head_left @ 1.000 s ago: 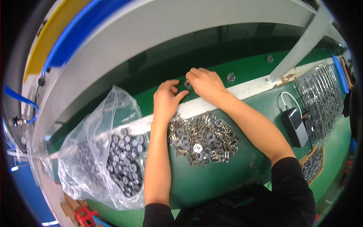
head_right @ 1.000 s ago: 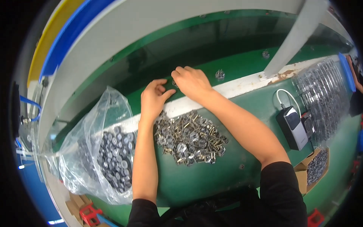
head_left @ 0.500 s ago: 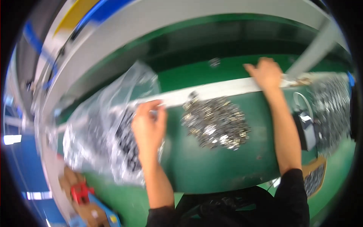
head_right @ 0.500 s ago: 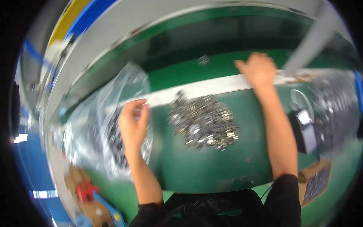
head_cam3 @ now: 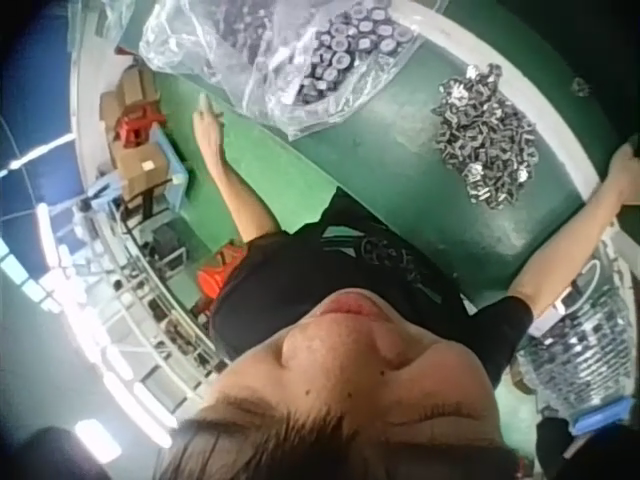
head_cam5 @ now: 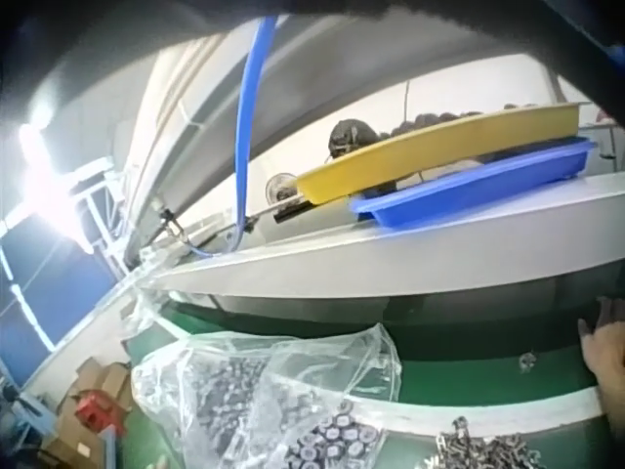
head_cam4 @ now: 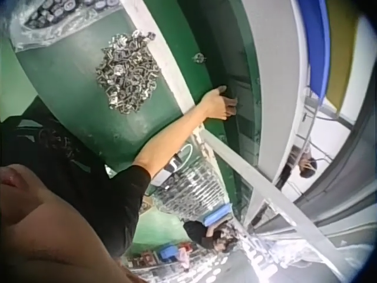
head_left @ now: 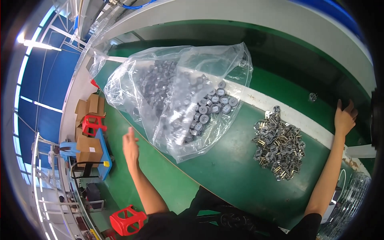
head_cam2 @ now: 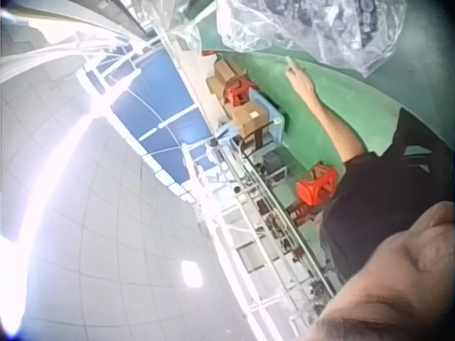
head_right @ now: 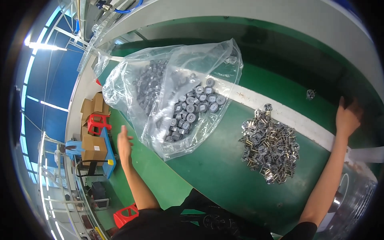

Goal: The person assembles small plastic bases and metal connectors by hand at a workstation.

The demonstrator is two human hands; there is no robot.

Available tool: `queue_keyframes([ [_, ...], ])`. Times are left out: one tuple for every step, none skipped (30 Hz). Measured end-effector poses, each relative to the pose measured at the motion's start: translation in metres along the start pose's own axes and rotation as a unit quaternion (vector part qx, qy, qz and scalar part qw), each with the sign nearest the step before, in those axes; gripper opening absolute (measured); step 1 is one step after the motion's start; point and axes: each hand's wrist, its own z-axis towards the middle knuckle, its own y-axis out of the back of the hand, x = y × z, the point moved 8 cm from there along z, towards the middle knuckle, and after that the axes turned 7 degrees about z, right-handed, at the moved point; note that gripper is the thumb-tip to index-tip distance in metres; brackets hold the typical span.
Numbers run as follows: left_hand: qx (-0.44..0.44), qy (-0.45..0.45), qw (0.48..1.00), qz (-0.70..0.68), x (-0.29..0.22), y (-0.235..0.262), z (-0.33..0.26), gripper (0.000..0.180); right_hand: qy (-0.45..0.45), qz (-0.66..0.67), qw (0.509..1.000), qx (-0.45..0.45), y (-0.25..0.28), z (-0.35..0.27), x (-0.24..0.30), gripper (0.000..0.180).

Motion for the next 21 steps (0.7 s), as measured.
queue_keyframes([
  [0.119,0.1,0.985,0.076,0.018,-0.034,0.0,0.038,-0.003,-0.005,1.0,-0.006,-0.001,0.0,-0.001,0.056],
  [0.121,0.094,0.986,0.071,0.031,-0.053,0.014,0.038,0.001,-0.01,0.999,-0.035,0.003,-0.001,0.004,0.056],
  [0.135,-0.069,0.983,0.105,0.027,-0.066,0.033,0.04,0.006,-0.007,0.998,-0.06,0.009,-0.003,0.014,0.058],
  [0.149,-0.23,0.952,0.137,0.016,-0.074,0.041,0.043,0.02,0.027,0.996,-0.083,0.018,-0.004,0.024,0.057],
  [0.151,-0.236,0.95,0.135,0.015,-0.075,0.054,0.043,0.014,0.024,0.996,-0.085,0.027,-0.004,0.029,0.057],
  [0.12,-0.293,0.932,0.175,0.001,-0.072,0.064,0.043,0.014,0.04,0.996,-0.077,0.033,-0.006,0.035,0.056],
  [0.087,-0.347,0.909,0.215,-0.013,-0.071,0.07,0.043,0.013,0.057,0.996,-0.068,0.036,-0.008,0.04,0.056],
  [0.158,-0.232,0.957,0.079,-0.047,-0.084,0.059,0.039,0.008,0.061,0.996,-0.062,0.034,-0.011,0.032,0.057],
  [0.148,-0.212,0.965,-0.043,-0.068,-0.077,0.058,0.033,-0.005,0.054,0.996,-0.068,0.036,-0.011,0.026,0.057],
  [0.068,-0.275,0.958,-0.052,-0.094,-0.058,0.063,0.034,-0.004,0.063,0.996,-0.057,0.031,-0.013,0.029,0.057],
  [0.068,-0.32,0.943,-0.055,-0.125,-0.048,0.069,0.035,0.001,0.07,0.997,-0.045,0.029,-0.012,0.032,0.058],
  [0.046,-0.324,0.941,-0.09,-0.148,-0.036,0.078,0.036,-0.006,0.081,0.996,-0.028,0.03,-0.013,0.037,0.057],
  [0.02,-0.347,0.933,-0.095,-0.189,-0.032,0.054,0.034,-0.009,0.069,0.997,-0.025,0.032,-0.014,0.034,0.057],
  [0.051,-0.293,0.945,-0.137,-0.2,-0.023,0.066,0.031,-0.011,0.078,0.997,-0.016,0.034,-0.012,0.035,0.057],
  [0.025,-0.294,0.939,-0.177,-0.204,-0.016,0.082,0.028,-0.011,0.085,0.996,-0.005,0.035,-0.012,0.036,0.057],
  [-0.001,-0.301,0.94,-0.162,-0.196,-0.009,0.091,0.028,-0.01,0.094,0.995,-0.007,0.039,-0.013,0.037,0.056],
  [-0.024,-0.309,0.939,-0.149,-0.189,-0.01,0.096,0.028,-0.014,0.089,0.996,-0.008,0.04,-0.012,0.035,0.056],
  [-0.003,-0.242,0.957,-0.163,-0.169,-0.022,0.099,0.027,-0.018,0.09,0.996,0.003,0.037,-0.013,0.032,0.055],
  [0.017,-0.175,0.969,-0.172,-0.144,-0.026,0.1,0.027,-0.024,0.096,0.995,0.014,0.034,-0.014,0.033,0.054],
  [0.027,-0.169,0.972,-0.163,-0.12,-0.021,0.105,0.027,-0.023,0.106,0.994,0.024,0.034,-0.015,0.041,0.054],
  [0.039,-0.162,0.974,-0.153,-0.098,-0.016,0.109,0.027,-0.029,0.102,0.994,0.023,0.036,-0.015,0.044,0.054],
])
